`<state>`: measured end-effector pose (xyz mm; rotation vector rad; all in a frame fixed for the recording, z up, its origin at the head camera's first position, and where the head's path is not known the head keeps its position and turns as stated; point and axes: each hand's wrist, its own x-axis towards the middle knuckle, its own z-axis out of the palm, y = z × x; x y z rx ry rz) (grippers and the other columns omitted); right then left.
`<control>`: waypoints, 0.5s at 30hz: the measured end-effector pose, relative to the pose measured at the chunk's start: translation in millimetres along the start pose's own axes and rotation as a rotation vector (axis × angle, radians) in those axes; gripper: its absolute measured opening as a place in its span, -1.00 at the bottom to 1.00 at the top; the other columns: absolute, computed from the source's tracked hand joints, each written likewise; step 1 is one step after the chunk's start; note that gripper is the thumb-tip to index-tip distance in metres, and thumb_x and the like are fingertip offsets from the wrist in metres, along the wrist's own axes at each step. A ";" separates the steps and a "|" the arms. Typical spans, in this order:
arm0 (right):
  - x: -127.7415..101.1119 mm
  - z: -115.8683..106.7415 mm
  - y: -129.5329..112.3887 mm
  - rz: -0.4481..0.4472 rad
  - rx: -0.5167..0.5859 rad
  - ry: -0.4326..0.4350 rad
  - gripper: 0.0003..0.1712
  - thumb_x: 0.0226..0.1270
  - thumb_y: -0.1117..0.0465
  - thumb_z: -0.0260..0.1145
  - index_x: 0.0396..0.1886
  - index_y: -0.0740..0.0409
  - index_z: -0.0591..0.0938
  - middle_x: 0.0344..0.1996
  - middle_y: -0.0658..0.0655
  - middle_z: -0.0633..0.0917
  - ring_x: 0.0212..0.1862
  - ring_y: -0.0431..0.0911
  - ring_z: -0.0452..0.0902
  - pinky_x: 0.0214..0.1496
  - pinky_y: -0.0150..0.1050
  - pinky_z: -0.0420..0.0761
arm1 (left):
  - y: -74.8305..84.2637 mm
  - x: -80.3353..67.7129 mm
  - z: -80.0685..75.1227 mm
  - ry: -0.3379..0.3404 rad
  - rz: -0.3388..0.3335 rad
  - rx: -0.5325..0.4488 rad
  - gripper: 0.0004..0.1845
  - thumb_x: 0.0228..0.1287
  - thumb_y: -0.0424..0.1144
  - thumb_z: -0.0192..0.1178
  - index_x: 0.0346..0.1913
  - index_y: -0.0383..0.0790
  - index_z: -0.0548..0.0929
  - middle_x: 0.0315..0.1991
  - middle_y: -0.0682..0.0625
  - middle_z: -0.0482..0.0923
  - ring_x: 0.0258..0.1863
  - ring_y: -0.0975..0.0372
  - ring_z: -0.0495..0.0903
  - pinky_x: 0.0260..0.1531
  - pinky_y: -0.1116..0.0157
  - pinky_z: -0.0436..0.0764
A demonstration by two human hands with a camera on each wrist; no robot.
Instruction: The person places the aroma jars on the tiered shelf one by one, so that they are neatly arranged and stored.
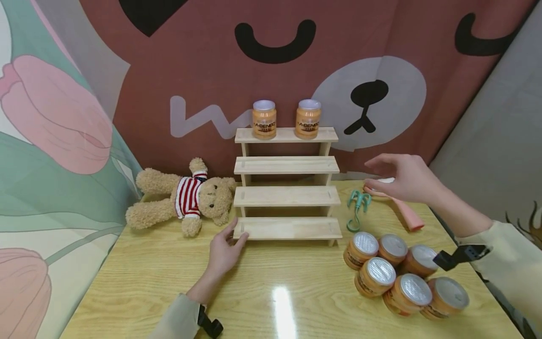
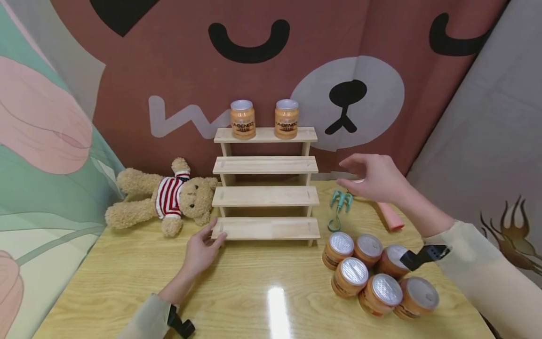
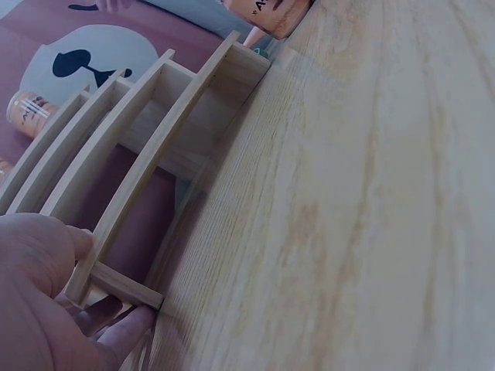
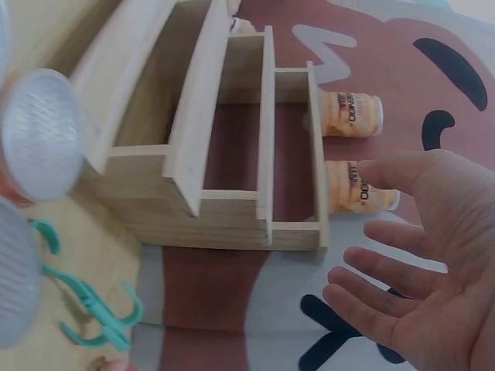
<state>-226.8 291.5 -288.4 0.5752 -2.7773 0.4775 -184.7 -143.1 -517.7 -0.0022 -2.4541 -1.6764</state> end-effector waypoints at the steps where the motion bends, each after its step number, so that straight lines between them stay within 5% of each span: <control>1: -3.7 1.7 0.8 0.004 0.013 -0.009 -0.56 0.29 0.01 0.61 0.12 0.04 0.79 0.00 0.14 0.84 -0.08 0.06 0.80 -0.16 -0.17 0.75 | 0.4 0.0 0.1 0.000 -0.001 0.001 -0.33 0.45 -0.23 0.42 0.52 -0.35 0.46 0.53 -0.20 0.44 0.41 -0.12 0.57 0.28 0.02 0.71; 10: -33.7 20.0 7.5 -0.030 0.075 -0.035 -0.62 0.30 0.06 0.62 0.07 0.00 0.79 -0.07 0.04 0.85 -0.13 -0.01 0.84 -0.20 -0.26 0.86 | -0.2 0.5 1.7 0.021 0.016 0.011 -0.33 0.43 -0.25 0.43 0.51 -0.37 0.48 0.50 -0.23 0.47 0.37 -0.16 0.60 0.27 -0.01 0.72; 15: -45.8 33.0 12.0 -0.040 0.125 -0.076 -0.55 0.25 0.11 0.65 0.10 0.12 0.79 0.01 0.15 0.83 -0.07 0.06 0.83 -0.18 -0.20 0.87 | -0.3 -0.7 1.1 0.015 0.012 0.014 -0.33 0.45 -0.22 0.42 0.52 -0.35 0.47 0.50 -0.23 0.47 0.39 -0.17 0.58 0.29 -0.04 0.71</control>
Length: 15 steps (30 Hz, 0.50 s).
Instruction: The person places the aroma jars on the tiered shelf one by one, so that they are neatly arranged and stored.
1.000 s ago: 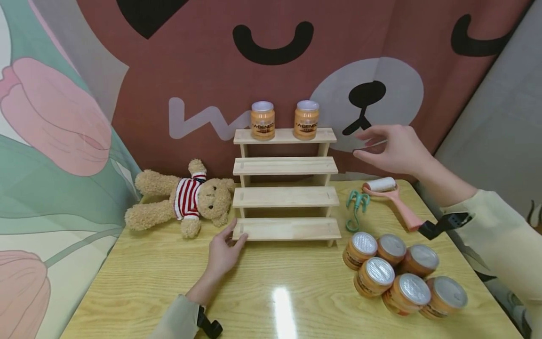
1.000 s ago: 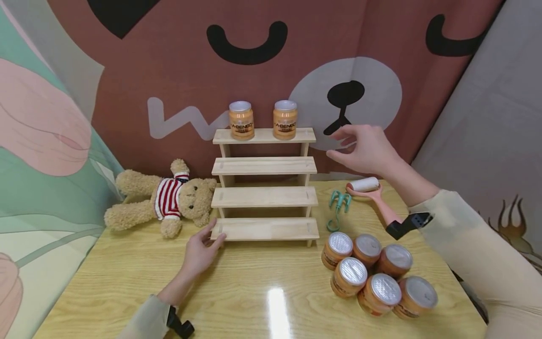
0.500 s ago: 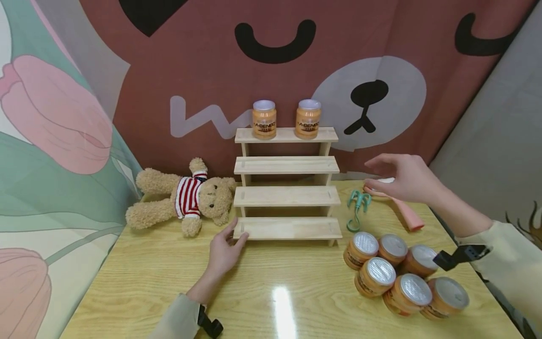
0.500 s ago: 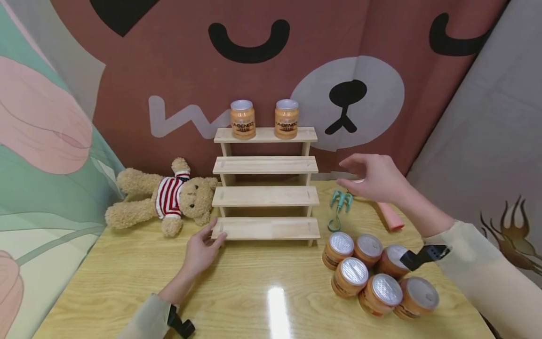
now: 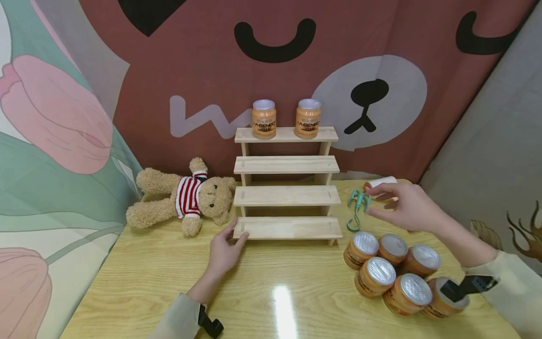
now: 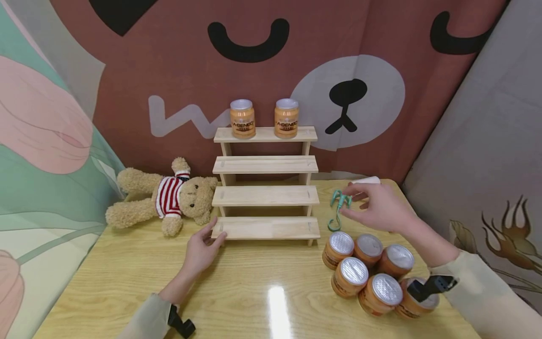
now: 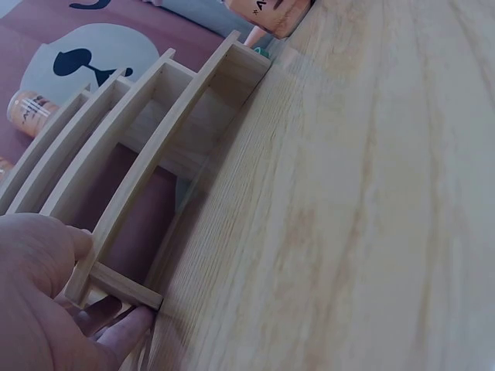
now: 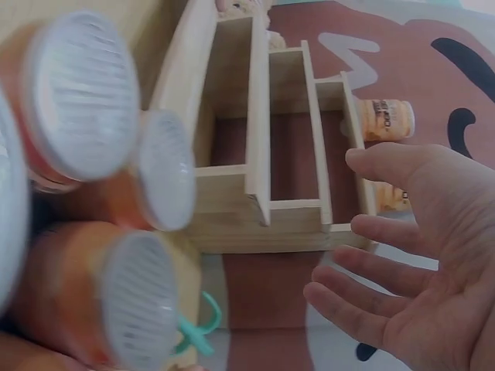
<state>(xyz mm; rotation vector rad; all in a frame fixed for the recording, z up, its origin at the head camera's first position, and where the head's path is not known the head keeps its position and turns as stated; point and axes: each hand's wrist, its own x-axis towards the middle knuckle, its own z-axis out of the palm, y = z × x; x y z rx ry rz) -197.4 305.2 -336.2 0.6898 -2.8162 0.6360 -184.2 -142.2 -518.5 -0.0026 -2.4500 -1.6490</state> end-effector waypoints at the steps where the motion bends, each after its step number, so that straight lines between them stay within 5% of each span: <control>1: -2.0 2.6 0.7 0.001 0.011 -0.013 -0.53 0.25 0.10 0.65 0.12 0.16 0.78 0.03 0.18 0.82 -0.06 0.08 0.83 -0.19 -0.19 0.87 | 0.0 -0.1 -0.1 -0.002 0.000 0.000 -0.33 0.45 -0.22 0.42 0.52 -0.35 0.47 0.51 -0.24 0.46 0.39 -0.17 0.58 0.29 -0.04 0.70; 15: -22.9 30.4 2.1 0.043 0.093 -0.197 -0.49 0.24 -0.03 0.66 0.10 0.07 0.77 0.10 0.14 0.79 0.03 0.14 0.80 -0.23 -0.33 0.84 | -0.2 -1.5 0.1 -0.001 0.005 -0.002 -0.33 0.45 -0.20 0.41 0.52 -0.33 0.47 0.51 -0.24 0.46 0.38 -0.18 0.58 0.28 -0.05 0.71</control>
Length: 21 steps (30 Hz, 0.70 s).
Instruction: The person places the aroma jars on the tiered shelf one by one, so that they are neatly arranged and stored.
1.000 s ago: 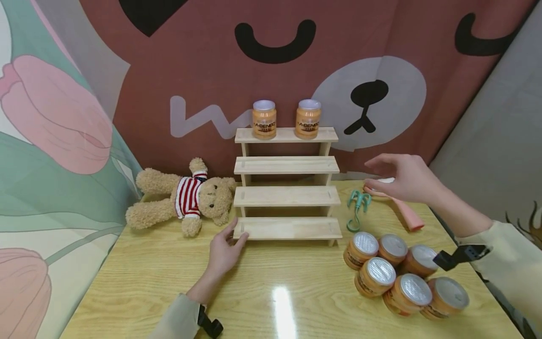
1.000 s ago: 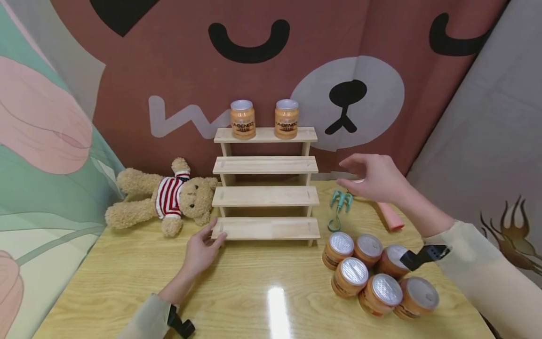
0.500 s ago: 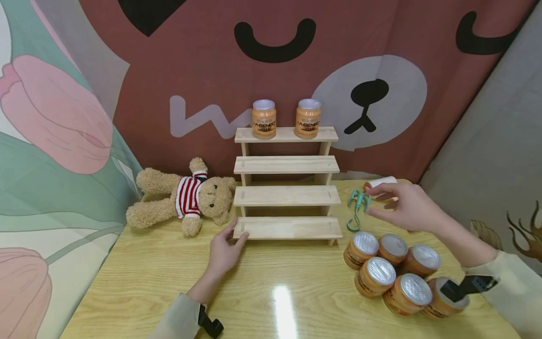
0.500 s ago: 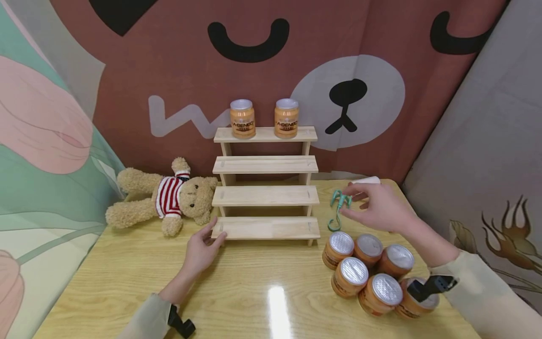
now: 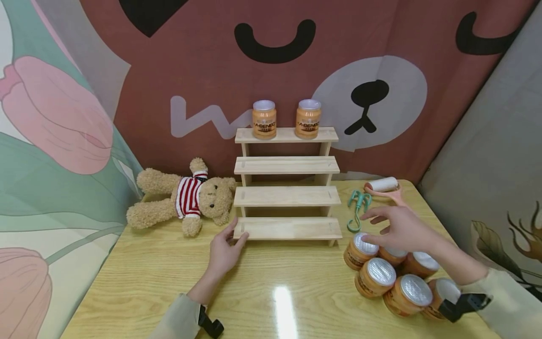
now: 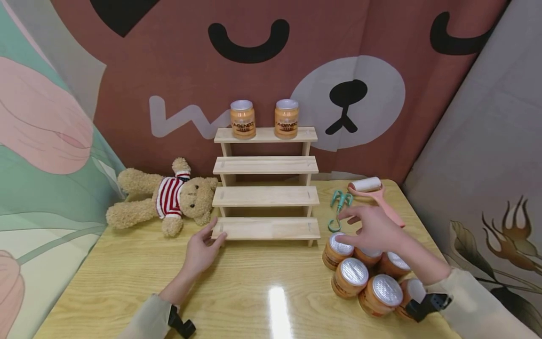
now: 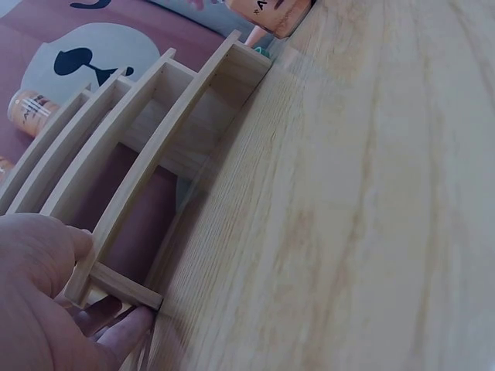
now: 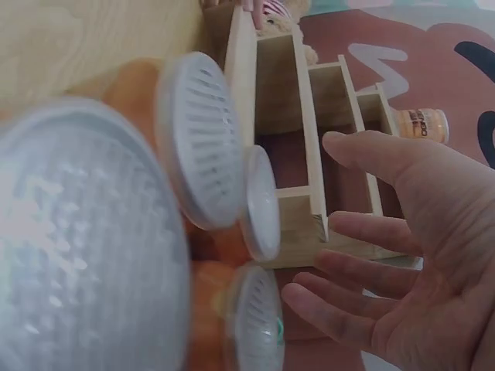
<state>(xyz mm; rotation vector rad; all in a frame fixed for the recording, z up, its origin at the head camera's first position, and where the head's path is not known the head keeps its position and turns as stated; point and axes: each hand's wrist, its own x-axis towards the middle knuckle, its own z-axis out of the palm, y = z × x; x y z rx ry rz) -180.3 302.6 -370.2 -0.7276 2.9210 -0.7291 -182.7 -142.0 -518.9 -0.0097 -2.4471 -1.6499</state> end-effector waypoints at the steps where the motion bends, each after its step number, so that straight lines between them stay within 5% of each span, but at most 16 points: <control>1: -0.5 1.7 -0.4 0.008 -0.001 -0.016 -0.48 0.23 -0.05 0.66 0.10 0.07 0.77 0.09 0.13 0.79 0.03 0.11 0.80 -0.23 -0.34 0.83 | 0.1 -0.2 0.2 0.001 0.003 0.002 -0.33 0.46 -0.20 0.41 0.52 -0.34 0.47 0.51 -0.25 0.46 0.38 -0.19 0.59 0.27 -0.05 0.71; 5: -1.4 8.3 -1.7 0.036 -0.010 -0.073 -0.45 0.24 -0.12 0.64 0.12 0.03 0.75 0.07 0.12 0.81 -0.15 -0.12 0.80 -0.27 -0.39 0.74 | 0.8 0.1 0.4 0.003 -0.007 0.000 -0.33 0.45 -0.21 0.41 0.52 -0.32 0.47 0.51 -0.23 0.46 0.39 -0.17 0.58 0.28 -0.04 0.71; 10: -1.7 15.9 -1.9 -0.016 -0.058 -0.100 -0.46 0.20 -0.12 0.66 0.08 0.02 0.76 0.00 0.11 0.81 -0.53 -0.40 0.52 -0.38 -0.43 0.57 | 0.4 0.2 -0.1 -0.002 -0.011 0.005 -0.32 0.45 -0.21 0.42 0.54 -0.30 0.46 0.52 -0.23 0.45 0.39 -0.15 0.58 0.29 -0.03 0.71; 21: 2.5 20.6 -2.4 -0.126 -0.183 -0.148 -0.40 0.15 -0.09 0.70 0.10 0.09 0.76 0.00 -0.02 0.81 0.01 -0.06 0.75 -0.06 -0.18 0.76 | -0.8 0.4 0.1 -0.009 -0.017 0.001 -0.32 0.46 -0.21 0.41 0.54 -0.30 0.45 0.53 -0.21 0.43 0.40 -0.15 0.57 0.30 -0.03 0.70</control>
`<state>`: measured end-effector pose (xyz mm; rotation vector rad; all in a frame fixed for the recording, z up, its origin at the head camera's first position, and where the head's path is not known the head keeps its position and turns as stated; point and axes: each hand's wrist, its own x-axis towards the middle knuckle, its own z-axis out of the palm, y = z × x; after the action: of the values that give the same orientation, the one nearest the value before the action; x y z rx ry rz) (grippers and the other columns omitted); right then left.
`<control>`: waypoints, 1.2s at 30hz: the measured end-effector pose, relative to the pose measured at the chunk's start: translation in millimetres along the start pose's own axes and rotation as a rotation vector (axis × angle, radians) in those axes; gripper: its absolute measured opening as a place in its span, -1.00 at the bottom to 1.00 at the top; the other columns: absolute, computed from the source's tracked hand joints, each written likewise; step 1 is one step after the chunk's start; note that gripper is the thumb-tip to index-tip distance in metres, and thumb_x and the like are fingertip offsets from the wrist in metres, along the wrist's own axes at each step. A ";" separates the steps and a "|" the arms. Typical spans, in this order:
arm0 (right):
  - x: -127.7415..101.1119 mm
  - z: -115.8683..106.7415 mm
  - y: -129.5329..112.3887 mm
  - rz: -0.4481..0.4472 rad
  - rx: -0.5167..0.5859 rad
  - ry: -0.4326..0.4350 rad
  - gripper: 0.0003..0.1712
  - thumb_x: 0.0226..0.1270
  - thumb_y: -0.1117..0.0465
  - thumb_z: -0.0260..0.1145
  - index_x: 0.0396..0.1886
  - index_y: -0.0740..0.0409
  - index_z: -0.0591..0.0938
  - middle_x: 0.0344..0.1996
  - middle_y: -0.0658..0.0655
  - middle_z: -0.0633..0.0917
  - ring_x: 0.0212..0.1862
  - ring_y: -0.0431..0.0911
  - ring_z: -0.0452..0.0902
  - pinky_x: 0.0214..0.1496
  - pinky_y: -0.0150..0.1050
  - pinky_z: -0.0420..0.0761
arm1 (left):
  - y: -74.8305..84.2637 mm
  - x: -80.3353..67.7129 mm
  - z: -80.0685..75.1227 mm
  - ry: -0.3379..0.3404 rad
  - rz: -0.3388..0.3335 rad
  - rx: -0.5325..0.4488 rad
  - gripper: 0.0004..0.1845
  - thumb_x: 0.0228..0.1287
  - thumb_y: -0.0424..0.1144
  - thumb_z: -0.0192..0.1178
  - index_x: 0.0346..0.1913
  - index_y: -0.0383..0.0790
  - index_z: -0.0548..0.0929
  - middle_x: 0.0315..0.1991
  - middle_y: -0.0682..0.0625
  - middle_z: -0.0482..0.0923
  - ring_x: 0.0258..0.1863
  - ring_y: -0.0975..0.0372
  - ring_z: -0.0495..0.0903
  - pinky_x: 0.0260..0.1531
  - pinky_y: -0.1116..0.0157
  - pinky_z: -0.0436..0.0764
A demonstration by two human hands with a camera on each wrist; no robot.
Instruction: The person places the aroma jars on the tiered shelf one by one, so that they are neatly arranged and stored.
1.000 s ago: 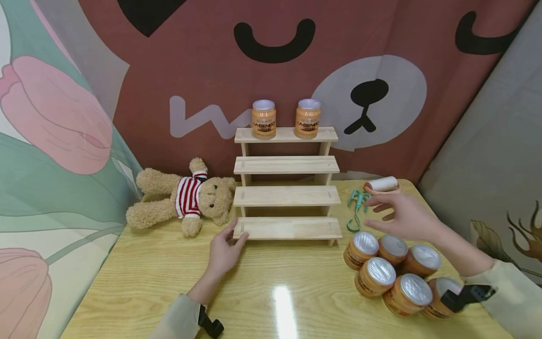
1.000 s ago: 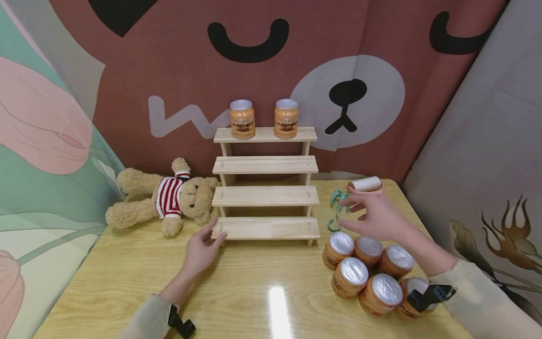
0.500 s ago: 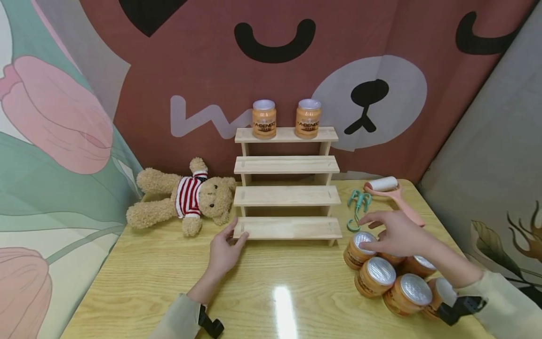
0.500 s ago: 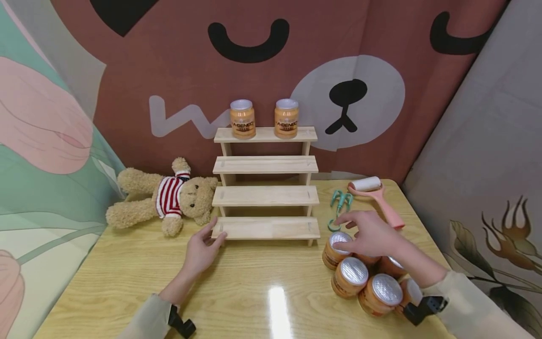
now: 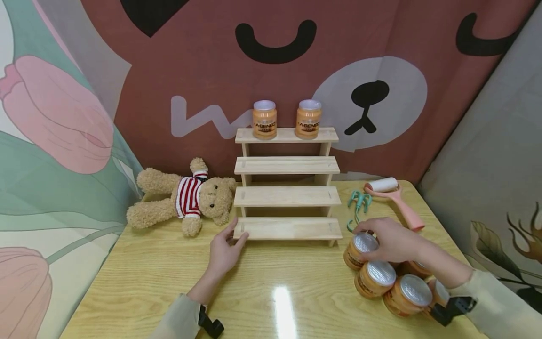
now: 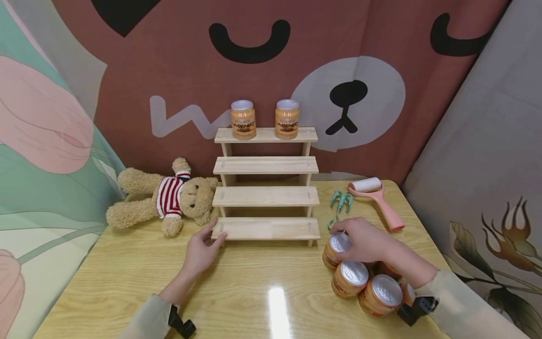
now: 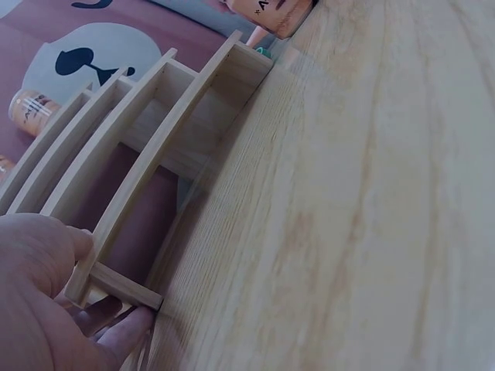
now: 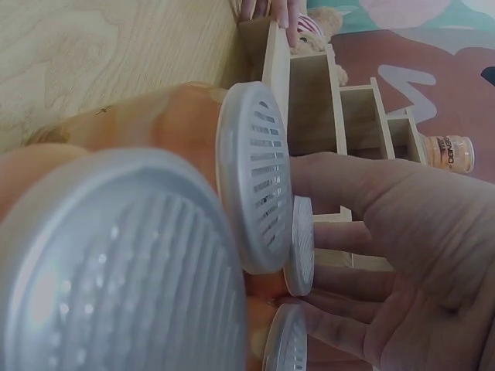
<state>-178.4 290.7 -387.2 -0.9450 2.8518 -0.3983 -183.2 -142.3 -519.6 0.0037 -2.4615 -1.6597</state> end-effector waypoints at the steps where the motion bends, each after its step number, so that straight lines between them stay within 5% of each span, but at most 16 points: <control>1: 0.4 0.3 -0.3 0.002 -0.007 0.009 -0.42 0.13 -0.07 0.71 0.08 0.09 0.77 -0.02 -0.02 0.81 0.01 -0.05 0.75 -0.06 -0.18 0.76 | 0.0 0.0 0.0 0.001 -0.001 -0.002 -0.32 0.46 -0.21 0.41 0.54 -0.30 0.45 0.53 -0.21 0.43 0.40 -0.15 0.58 0.30 -0.03 0.70; 21: 10.8 -14.8 -3.9 0.002 0.015 0.122 -0.53 -0.03 0.15 0.73 -0.05 0.05 0.83 -0.14 -0.07 0.83 -0.31 -0.32 0.64 -0.32 -0.38 0.62 | -0.1 0.1 -0.5 -0.006 -0.003 -0.008 -0.31 0.45 -0.22 0.41 0.54 -0.30 0.44 0.53 -0.23 0.44 0.40 -0.15 0.57 0.29 0.00 0.71; 23: 13.0 -20.5 -4.7 0.001 -0.048 0.150 -0.54 -0.07 0.10 0.73 -0.09 -0.01 0.84 -0.31 -0.18 0.80 -0.33 -0.27 0.64 -0.10 -0.18 0.62 | 0.4 0.3 -0.3 -0.005 0.001 -0.003 -0.32 0.45 -0.22 0.41 0.54 -0.31 0.45 0.52 -0.22 0.44 0.40 -0.14 0.58 0.29 0.00 0.70; 25: 16.0 -26.5 -6.5 -0.003 -0.110 0.173 -0.55 -0.10 0.05 0.74 -0.12 -0.11 0.85 -0.50 -0.28 0.71 -0.28 -0.16 0.71 0.17 0.26 0.51 | 0.5 0.1 -0.1 -0.004 0.006 0.000 -0.32 0.45 -0.22 0.41 0.54 -0.32 0.45 0.52 -0.23 0.44 0.40 -0.15 0.58 0.30 -0.02 0.70; 28: 21.5 -36.0 -10.2 0.012 -0.135 0.178 -0.57 -0.13 0.00 0.74 -0.16 -0.22 0.83 -0.58 -0.34 0.62 -0.30 -0.10 0.65 0.10 0.63 0.15 | 0.6 -0.3 -0.5 0.001 0.001 -0.008 -0.32 0.45 -0.23 0.41 0.54 -0.32 0.45 0.53 -0.21 0.44 0.40 -0.15 0.57 0.31 -0.02 0.69; 30: 25.3 -43.0 -12.5 0.018 -0.093 0.155 -0.58 -0.10 0.04 0.73 -0.16 -0.22 0.82 -0.55 -0.31 0.63 -0.40 -0.17 0.54 0.06 0.55 0.22 | 0.2 -0.2 -0.4 0.005 0.002 -0.016 -0.33 0.45 -0.24 0.41 0.53 -0.32 0.46 0.53 -0.21 0.44 0.40 -0.16 0.57 0.31 -0.04 0.69; 33: 31.1 -53.2 -14.6 0.004 -0.050 0.146 -0.59 -0.07 0.12 0.72 -0.15 -0.15 0.81 -0.41 -0.23 0.72 -0.44 -0.26 0.42 -0.01 0.09 0.47 | -0.1 -0.1 -0.2 0.010 -0.001 -0.018 -0.34 0.45 -0.24 0.41 0.52 -0.32 0.47 0.52 -0.21 0.46 0.39 -0.16 0.58 0.31 -0.04 0.69; 36: 36.4 -65.2 -17.1 -0.009 -0.045 0.154 -0.58 -0.05 0.16 0.71 -0.12 -0.07 0.81 -0.29 -0.14 0.78 -0.42 -0.28 0.49 -0.38 -0.36 0.52 | -0.5 0.3 1.6 0.016 0.003 -0.015 -0.35 0.45 -0.24 0.42 0.51 -0.34 0.48 0.51 -0.22 0.47 0.37 -0.16 0.60 0.29 -0.05 0.70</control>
<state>-209.8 269.5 -320.7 -0.9758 3.0078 -0.4281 -183.8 -141.0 -520.6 0.0117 -2.4360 -1.6702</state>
